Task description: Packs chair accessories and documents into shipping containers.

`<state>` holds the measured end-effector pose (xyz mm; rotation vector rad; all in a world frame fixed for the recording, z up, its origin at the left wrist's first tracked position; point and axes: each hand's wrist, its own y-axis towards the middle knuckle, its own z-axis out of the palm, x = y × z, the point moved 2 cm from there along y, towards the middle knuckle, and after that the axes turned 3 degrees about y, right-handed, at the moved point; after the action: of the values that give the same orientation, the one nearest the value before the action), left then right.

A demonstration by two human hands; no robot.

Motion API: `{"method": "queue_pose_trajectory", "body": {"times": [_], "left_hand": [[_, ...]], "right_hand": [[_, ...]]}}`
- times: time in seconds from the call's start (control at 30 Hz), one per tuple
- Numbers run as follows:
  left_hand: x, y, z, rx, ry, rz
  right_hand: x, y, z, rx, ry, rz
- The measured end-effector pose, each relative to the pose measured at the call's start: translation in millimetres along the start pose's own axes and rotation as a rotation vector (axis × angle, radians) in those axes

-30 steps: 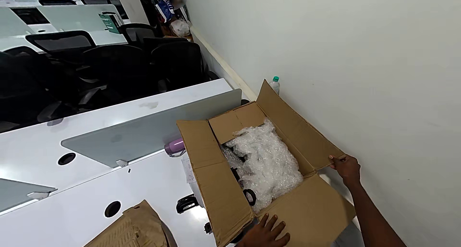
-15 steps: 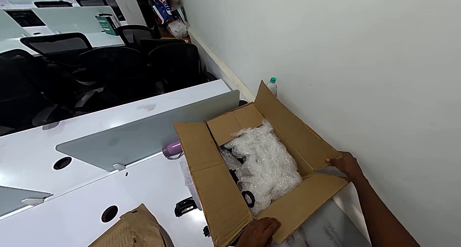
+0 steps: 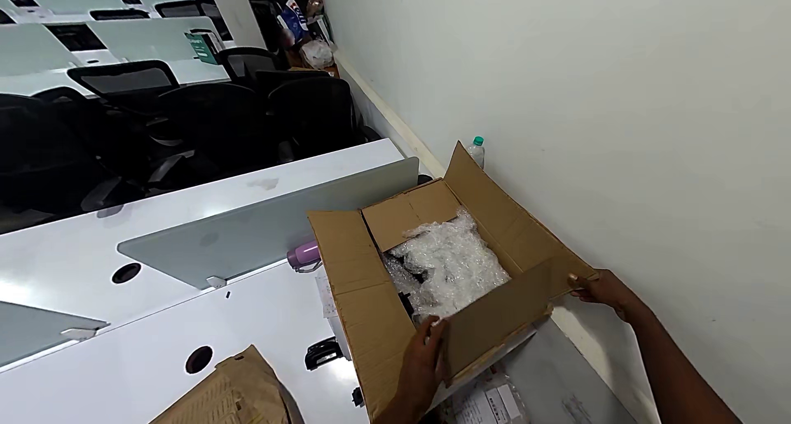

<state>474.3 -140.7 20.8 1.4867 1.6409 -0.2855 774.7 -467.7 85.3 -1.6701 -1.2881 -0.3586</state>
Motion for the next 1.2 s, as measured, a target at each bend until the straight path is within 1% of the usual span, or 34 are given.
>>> {"method": "queue_pose_trajectory", "body": {"times": [0.07,0.13,0.17,0.23,0.4,0.47,0.57,0.63,0.77,0.93,1.0,1.07,1.13,1.2], "left_hand": [[5.9,16.1,-2.7,0.029,0.162,-0.054],[12.5,31.3,-4.0,0.08,0.356,-0.066],[15.5,37.4,-3.9,0.153,0.435,-0.097],[23.0,47.8,-1.3,0.356,0.555,-0.185],[37.6,55.6,14.5,0.712,0.658,-0.288],[42.6,56.9,20.5,0.81,0.673,-0.327],[45.5,58.7,23.8,0.898,0.692,-0.36],[44.8,59.1,23.6,0.919,0.699,-0.357],[47.1,58.3,19.6,0.89,0.67,-0.35],[48.9,56.0,14.5,0.863,0.653,-0.334],[48.6,52.3,11.1,0.845,0.638,-0.325],[46.7,49.4,5.5,0.843,0.632,-0.317],[42.6,48.3,-3.7,0.821,0.608,-0.331],[36.0,47.2,-18.7,0.757,0.569,-0.349]], "right_hand": [[-5.7,-2.0,6.0,-0.027,-0.01,-0.06],[-11.6,-3.4,12.4,-0.069,-0.047,-0.122],[-13.8,-5.0,15.5,-0.099,-0.079,-0.148],[-16.0,-8.2,21.4,-0.16,-0.147,-0.187],[-11.5,-27.1,35.2,-0.246,-0.26,-0.277],[-6.6,-38.6,42.4,-0.272,-0.302,-0.296],[-3.3,-55.2,56.7,-0.281,-0.384,-0.308],[-5.5,-64.2,69.5,-0.274,-0.439,-0.343],[-18.3,-79.6,102.5,-0.234,-0.549,-0.418],[-47.8,-80.7,149.5,-0.175,-0.79,-0.472],[-57.6,-80.7,163.9,-0.083,-0.875,-0.407],[-65.5,-80.1,174.4,-0.012,-0.905,-0.327],[-71.3,-79.4,180.6,0.009,-0.911,-0.3],[-73.6,-78.2,183.3,0.011,-0.921,-0.298]]}}
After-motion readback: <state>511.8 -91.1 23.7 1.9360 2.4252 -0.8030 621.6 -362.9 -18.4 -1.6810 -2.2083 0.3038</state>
